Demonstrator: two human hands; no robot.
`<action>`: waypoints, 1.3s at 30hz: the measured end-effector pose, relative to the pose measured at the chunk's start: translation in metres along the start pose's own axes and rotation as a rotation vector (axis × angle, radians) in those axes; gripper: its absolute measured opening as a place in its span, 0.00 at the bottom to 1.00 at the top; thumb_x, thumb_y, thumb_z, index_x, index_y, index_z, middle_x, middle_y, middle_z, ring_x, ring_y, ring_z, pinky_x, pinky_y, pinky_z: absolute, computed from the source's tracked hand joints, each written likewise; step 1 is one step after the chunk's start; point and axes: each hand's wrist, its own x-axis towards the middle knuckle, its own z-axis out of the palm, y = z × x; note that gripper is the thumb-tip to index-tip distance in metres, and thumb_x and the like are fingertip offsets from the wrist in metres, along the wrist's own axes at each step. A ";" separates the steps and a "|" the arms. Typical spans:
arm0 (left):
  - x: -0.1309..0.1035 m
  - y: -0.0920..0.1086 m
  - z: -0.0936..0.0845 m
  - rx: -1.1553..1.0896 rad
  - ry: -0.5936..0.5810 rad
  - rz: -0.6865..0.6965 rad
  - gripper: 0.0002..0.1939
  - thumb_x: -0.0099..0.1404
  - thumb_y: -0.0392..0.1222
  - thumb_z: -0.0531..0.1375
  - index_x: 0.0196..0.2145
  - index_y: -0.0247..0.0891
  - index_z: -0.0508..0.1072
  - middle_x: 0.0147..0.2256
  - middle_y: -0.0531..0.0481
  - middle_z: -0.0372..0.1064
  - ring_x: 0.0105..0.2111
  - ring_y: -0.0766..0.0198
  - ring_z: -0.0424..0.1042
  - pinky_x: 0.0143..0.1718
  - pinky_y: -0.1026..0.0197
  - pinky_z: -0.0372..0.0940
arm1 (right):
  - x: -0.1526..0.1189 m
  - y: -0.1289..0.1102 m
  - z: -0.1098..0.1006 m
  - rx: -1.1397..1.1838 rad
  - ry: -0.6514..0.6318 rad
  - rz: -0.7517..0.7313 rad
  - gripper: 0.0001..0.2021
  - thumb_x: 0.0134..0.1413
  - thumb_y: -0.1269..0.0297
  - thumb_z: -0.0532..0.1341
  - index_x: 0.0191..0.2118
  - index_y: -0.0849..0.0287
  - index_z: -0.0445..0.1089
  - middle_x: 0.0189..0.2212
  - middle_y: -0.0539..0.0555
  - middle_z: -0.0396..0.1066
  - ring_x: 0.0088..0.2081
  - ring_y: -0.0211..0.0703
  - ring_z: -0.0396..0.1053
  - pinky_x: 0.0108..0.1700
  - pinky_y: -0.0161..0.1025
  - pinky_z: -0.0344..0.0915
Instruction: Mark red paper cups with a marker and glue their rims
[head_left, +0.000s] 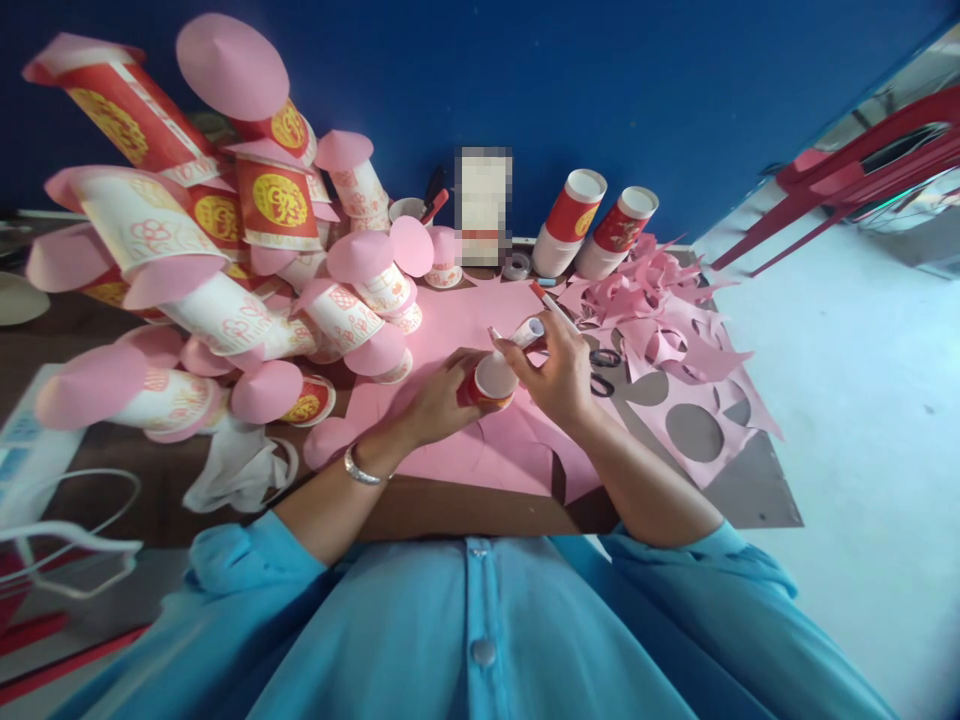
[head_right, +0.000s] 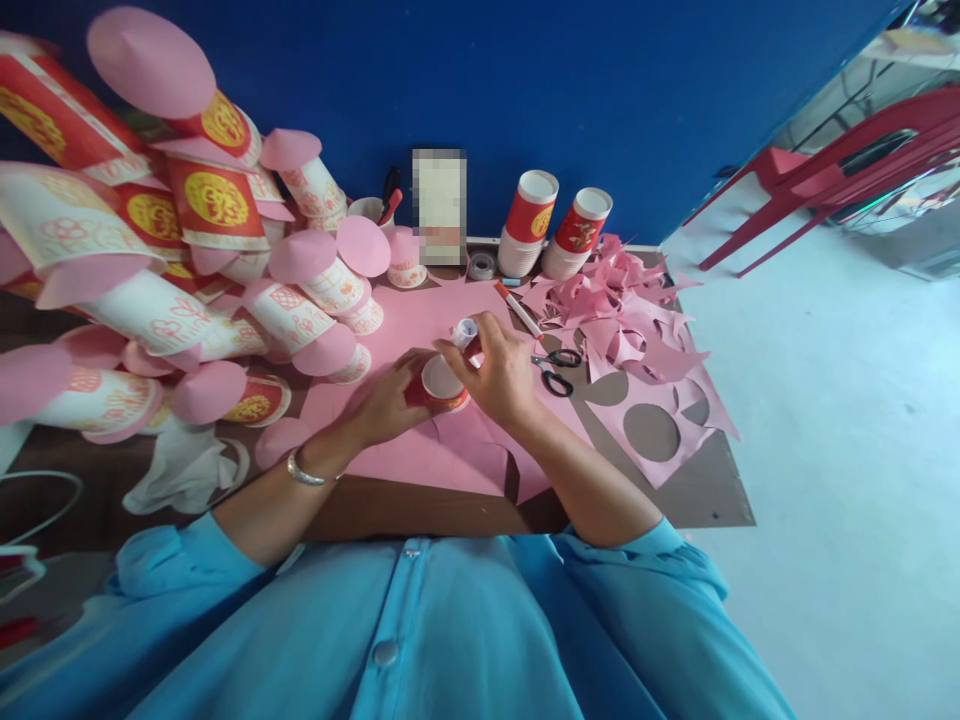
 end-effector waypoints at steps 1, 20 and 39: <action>0.000 0.001 -0.001 -0.004 -0.011 -0.006 0.31 0.65 0.49 0.76 0.62 0.45 0.73 0.61 0.43 0.77 0.60 0.47 0.79 0.63 0.45 0.74 | 0.000 0.000 0.000 -0.001 0.003 -0.008 0.13 0.68 0.53 0.66 0.35 0.51 0.66 0.30 0.48 0.73 0.30 0.42 0.72 0.36 0.40 0.71; 0.002 0.014 -0.015 0.024 -0.109 -0.056 0.32 0.67 0.55 0.73 0.64 0.44 0.73 0.62 0.41 0.77 0.59 0.45 0.80 0.60 0.45 0.76 | -0.001 0.004 0.007 -0.109 0.067 -0.118 0.16 0.72 0.52 0.67 0.36 0.51 0.63 0.28 0.46 0.70 0.28 0.40 0.69 0.32 0.39 0.65; 0.001 0.007 -0.017 -0.114 -0.171 0.078 0.31 0.69 0.55 0.73 0.64 0.44 0.72 0.62 0.41 0.77 0.62 0.46 0.77 0.65 0.43 0.73 | -0.001 0.014 0.012 -0.075 0.084 -0.048 0.17 0.70 0.49 0.68 0.36 0.51 0.64 0.27 0.47 0.72 0.27 0.41 0.70 0.32 0.39 0.66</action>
